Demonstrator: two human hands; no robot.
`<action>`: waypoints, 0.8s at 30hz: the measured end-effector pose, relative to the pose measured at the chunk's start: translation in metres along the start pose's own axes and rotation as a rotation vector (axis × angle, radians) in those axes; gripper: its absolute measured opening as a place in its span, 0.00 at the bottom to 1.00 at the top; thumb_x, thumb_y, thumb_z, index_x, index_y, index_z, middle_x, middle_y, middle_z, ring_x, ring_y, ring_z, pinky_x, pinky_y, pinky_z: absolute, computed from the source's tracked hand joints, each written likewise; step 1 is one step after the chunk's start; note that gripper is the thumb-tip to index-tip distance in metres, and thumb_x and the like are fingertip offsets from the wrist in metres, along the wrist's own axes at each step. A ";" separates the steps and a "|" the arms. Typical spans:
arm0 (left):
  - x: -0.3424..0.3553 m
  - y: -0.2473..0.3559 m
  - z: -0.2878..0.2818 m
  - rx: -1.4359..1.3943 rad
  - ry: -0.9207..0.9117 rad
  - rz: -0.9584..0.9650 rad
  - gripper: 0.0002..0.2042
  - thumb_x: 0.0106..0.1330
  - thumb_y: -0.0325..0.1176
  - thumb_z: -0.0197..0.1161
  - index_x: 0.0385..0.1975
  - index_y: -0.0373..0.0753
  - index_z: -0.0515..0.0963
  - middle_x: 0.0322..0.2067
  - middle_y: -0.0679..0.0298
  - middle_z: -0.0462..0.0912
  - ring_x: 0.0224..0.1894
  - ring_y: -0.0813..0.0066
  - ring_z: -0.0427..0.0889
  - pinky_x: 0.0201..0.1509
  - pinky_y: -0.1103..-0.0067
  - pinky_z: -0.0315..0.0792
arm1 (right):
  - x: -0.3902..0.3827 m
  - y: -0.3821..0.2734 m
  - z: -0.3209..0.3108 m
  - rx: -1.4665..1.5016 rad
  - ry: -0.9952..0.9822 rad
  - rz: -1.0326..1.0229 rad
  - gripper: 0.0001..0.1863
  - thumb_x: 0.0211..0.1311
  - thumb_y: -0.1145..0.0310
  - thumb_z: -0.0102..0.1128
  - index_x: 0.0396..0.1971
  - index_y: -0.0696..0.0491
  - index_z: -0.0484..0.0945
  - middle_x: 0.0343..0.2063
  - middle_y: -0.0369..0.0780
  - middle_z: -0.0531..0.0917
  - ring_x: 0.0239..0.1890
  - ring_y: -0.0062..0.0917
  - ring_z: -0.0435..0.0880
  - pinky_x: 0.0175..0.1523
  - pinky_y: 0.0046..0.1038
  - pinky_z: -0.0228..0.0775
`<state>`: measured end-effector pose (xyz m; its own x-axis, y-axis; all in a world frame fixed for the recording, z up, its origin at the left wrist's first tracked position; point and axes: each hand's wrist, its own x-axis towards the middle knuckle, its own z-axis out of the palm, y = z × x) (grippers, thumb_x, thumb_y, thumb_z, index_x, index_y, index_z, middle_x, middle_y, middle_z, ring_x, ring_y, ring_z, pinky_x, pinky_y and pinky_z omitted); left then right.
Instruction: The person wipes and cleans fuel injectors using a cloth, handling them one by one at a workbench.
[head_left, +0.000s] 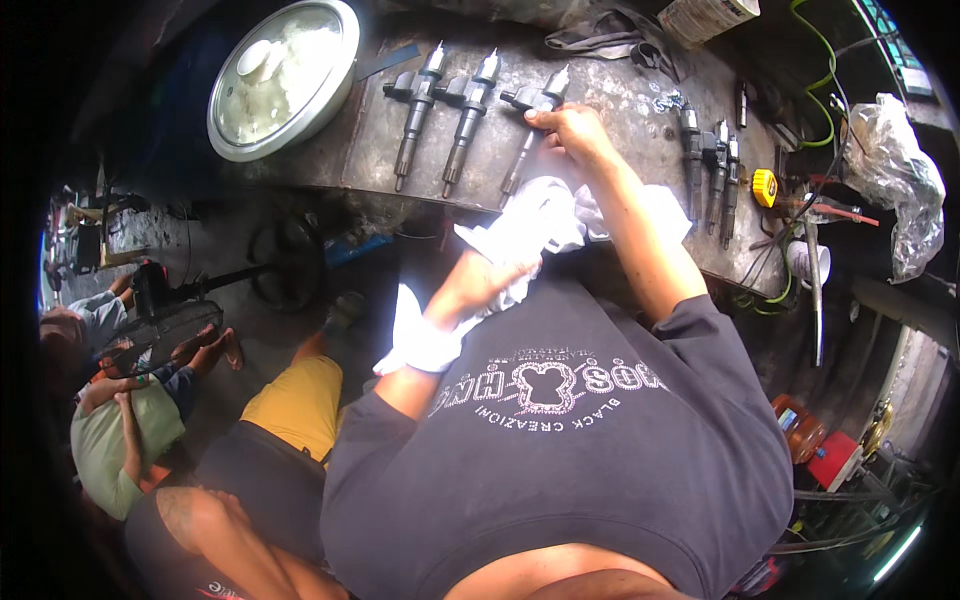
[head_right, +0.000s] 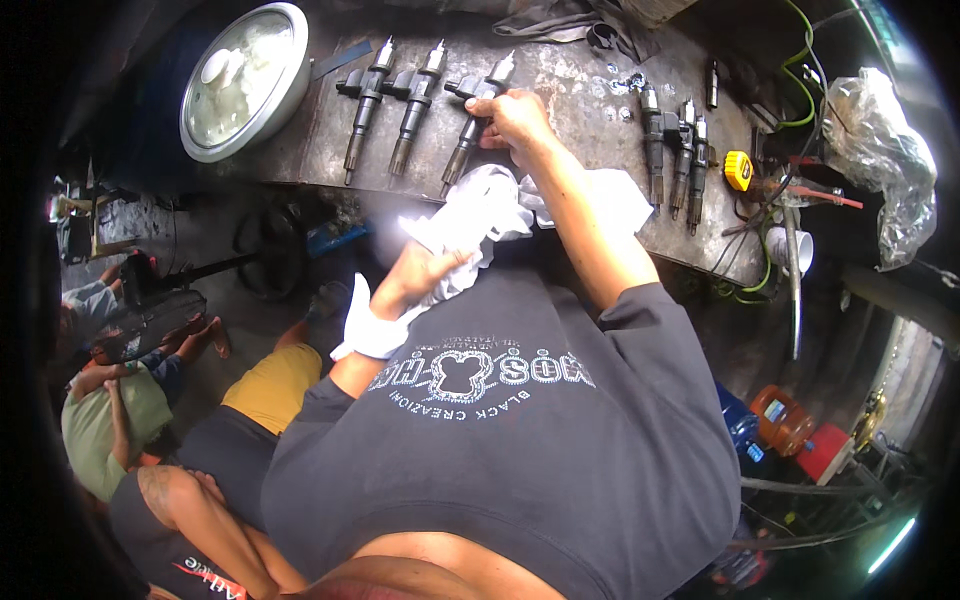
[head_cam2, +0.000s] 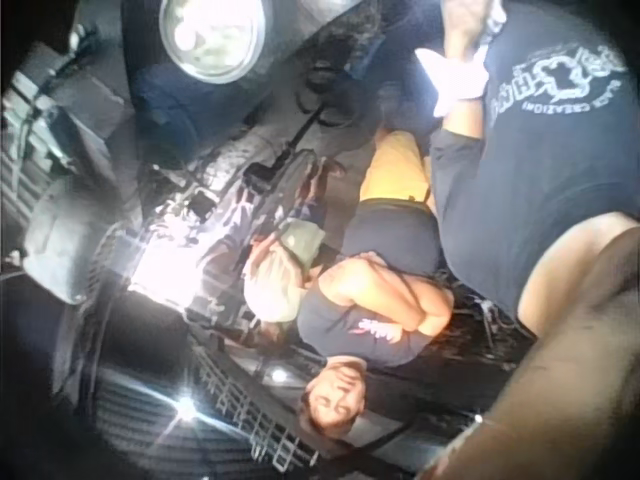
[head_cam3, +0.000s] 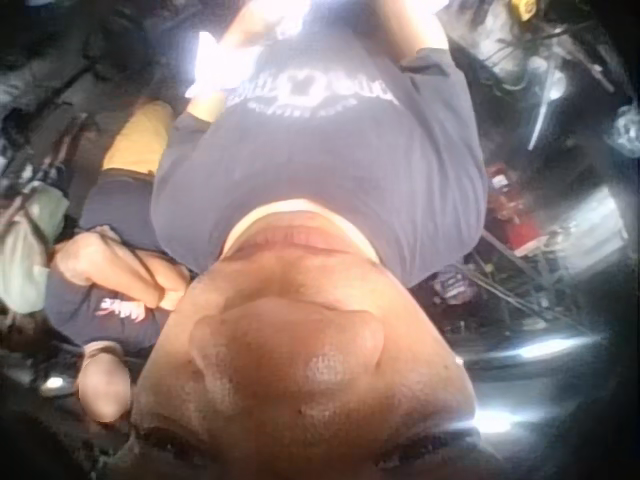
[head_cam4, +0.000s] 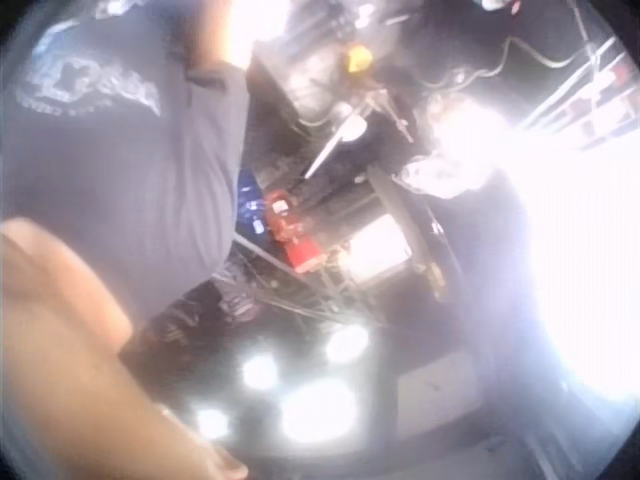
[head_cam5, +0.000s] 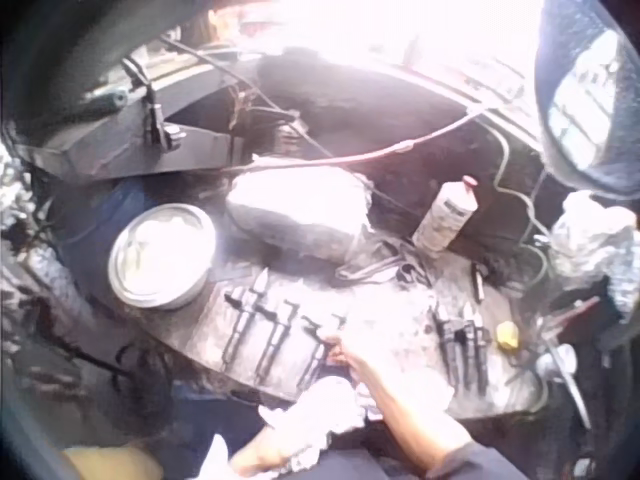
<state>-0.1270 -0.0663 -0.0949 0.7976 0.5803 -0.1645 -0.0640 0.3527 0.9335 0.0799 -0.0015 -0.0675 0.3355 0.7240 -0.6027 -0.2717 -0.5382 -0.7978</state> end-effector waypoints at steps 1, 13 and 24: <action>-0.003 -0.002 0.004 0.075 -0.007 0.060 0.20 0.60 0.35 0.60 0.50 0.32 0.70 0.41 0.61 0.77 0.45 0.76 0.72 0.49 0.79 0.66 | 0.000 -0.003 0.003 -0.061 0.016 0.002 0.11 0.48 0.70 0.66 0.27 0.59 0.73 0.18 0.37 0.75 0.17 0.19 0.74 0.22 0.20 0.68; 0.011 0.014 0.021 0.287 -0.167 0.067 0.22 0.53 0.32 0.65 0.48 0.34 0.70 0.35 0.62 0.77 0.40 0.71 0.75 0.47 0.73 0.68 | 0.015 0.002 0.005 -0.680 0.089 -0.163 0.19 0.43 0.58 0.70 0.21 0.60 0.78 0.16 0.40 0.80 0.21 0.22 0.81 0.29 0.25 0.73; 0.024 0.037 0.043 0.541 -0.173 0.366 0.19 0.51 0.29 0.65 0.45 0.33 0.74 0.42 0.58 0.77 0.46 0.66 0.74 0.55 0.72 0.64 | -0.046 0.034 -0.079 -0.474 -0.402 -0.545 0.29 0.50 0.66 0.63 0.54 0.57 0.66 0.47 0.44 0.76 0.51 0.28 0.73 0.53 0.30 0.67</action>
<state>-0.0842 -0.0711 -0.0508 0.8690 0.4505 0.2044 -0.0751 -0.2882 0.9546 0.1268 -0.0873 -0.0688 -0.0629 0.9868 -0.1490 0.2754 -0.1263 -0.9530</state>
